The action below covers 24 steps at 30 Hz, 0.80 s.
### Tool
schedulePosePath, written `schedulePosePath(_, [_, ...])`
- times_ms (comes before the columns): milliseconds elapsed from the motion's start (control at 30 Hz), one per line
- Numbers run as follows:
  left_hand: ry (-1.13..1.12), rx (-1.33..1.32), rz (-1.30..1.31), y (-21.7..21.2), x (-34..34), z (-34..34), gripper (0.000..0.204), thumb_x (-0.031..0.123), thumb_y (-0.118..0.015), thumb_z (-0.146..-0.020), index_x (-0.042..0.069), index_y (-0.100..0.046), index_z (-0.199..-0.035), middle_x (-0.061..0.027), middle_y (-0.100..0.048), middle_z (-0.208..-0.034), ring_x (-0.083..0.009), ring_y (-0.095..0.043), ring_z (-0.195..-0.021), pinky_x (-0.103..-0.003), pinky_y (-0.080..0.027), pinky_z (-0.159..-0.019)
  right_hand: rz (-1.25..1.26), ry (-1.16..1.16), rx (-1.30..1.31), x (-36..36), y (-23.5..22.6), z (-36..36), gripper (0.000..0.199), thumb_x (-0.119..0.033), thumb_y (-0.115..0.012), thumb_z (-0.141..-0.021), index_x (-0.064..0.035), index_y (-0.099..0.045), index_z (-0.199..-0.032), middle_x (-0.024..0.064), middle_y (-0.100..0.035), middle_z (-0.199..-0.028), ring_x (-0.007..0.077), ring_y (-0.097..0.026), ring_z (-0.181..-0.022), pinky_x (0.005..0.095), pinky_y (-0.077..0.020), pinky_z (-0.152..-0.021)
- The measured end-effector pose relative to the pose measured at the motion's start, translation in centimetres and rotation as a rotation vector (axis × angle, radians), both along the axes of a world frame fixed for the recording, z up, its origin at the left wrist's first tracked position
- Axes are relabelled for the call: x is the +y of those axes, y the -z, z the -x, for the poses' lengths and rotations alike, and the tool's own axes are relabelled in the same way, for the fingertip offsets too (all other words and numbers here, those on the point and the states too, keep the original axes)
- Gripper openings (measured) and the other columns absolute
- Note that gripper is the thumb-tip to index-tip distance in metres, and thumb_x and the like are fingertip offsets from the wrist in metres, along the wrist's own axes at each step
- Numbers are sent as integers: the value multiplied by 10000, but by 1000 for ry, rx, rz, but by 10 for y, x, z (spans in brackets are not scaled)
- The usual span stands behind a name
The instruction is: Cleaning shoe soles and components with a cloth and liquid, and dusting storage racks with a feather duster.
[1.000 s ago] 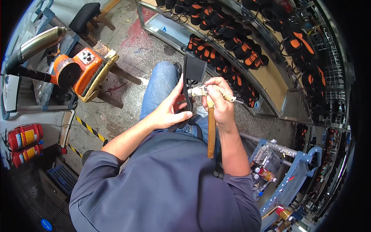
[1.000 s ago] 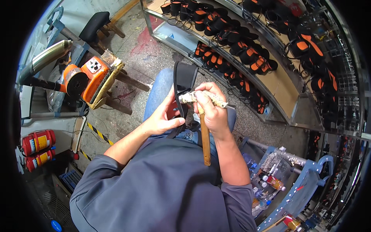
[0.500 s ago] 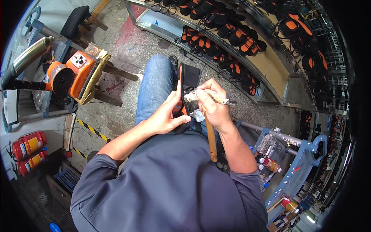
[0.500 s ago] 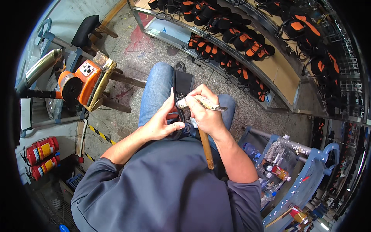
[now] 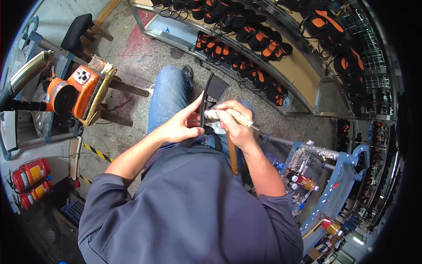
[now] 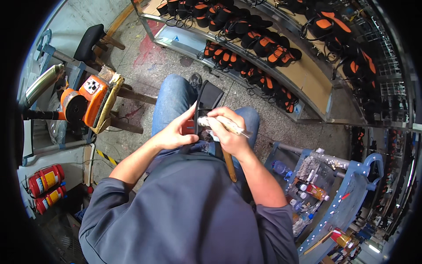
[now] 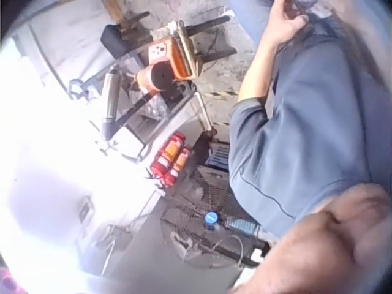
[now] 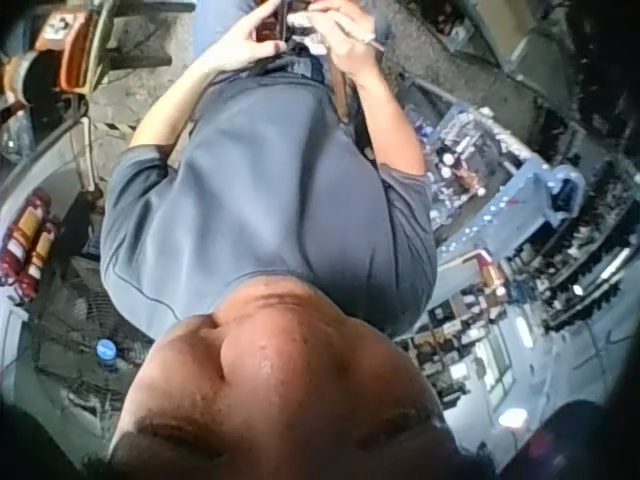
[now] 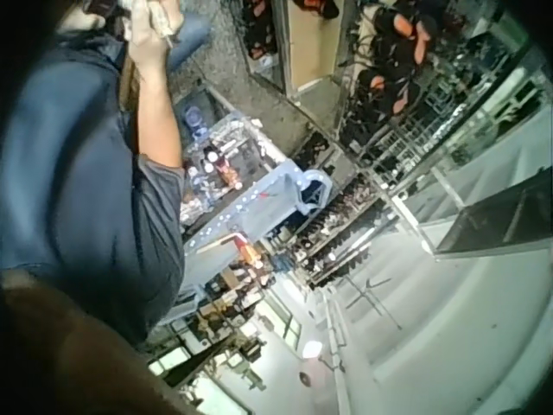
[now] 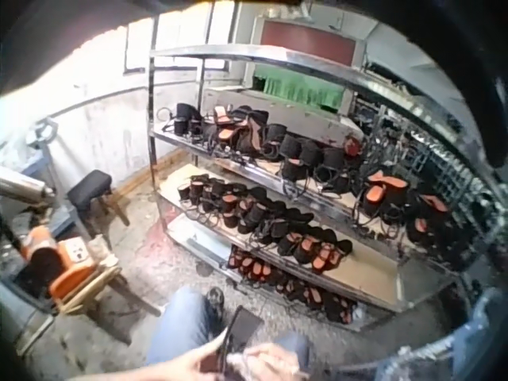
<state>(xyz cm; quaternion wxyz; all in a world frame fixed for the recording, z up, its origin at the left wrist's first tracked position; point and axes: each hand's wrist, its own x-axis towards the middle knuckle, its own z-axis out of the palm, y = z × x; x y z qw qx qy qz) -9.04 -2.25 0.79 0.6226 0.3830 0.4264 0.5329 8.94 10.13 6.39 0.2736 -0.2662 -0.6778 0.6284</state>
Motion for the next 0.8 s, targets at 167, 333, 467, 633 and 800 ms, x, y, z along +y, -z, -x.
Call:
schedulePosePath(167, [33, 134, -170, 9, 14, 30, 942, -80, -547, -714, 91, -265, -1596, -136, -539, -1357, -224, -551, -1098, -303, -440, -963, -26, 185, 60, 8, 2, -52, 238, -26, -581, -914, 10, -603, -1148, 114, -659, -875, 131, -582, -675, 241, -462, -617])
schedulePosePath(333, [95, 467, -331, 6, 26, 34, 880, -55, -502, -665, 65, -411, -1533, -139, -566, -1317, -243, -552, -1089, -304, -422, -953, -149, 340, 40, 13, 3, -56, 255, -67, -621, -951, -3, -573, -1194, 82, -660, -935, 131, -585, -694, 241, -479, -672])
schedulePosePath(467, [124, 526, -377, 9, 31, 26, 881, -57, -489, -648, 104, -463, -1514, -115, -581, -1222, -217, -532, -980, -263, -407, -843, -88, 346, 8, 9, 11, -51, 230, -124, -627, -984, -12, -579, -1179, 66, -656, -956, 129, -588, -732, 244, -485, -712])
schedulePosePath(633, [164, 545, -373, 14, 29, 22, 895, -67, -490, -632, 156, -505, -1498, -88, -596, -1117, -188, -513, -845, -232, -405, -731, 161, 287, -51, 14, 31, -52, 278, -272, -596, -1023, -28, -601, -1156, 75, -642, -1008, 135, -595, -854, 251, -475, -765])
schedulePosePath(800, [302, 600, -271, 12, 28, 21, 896, -71, -487, -610, 150, -531, -1477, -102, -597, -1166, -216, -543, -883, -256, -429, -766, 358, 189, -187, 22, 53, -52, 378, -406, -559, -1039, -44, -625, -1128, 90, -626, -1072, 135, -589, -954, 263, -465, -803])
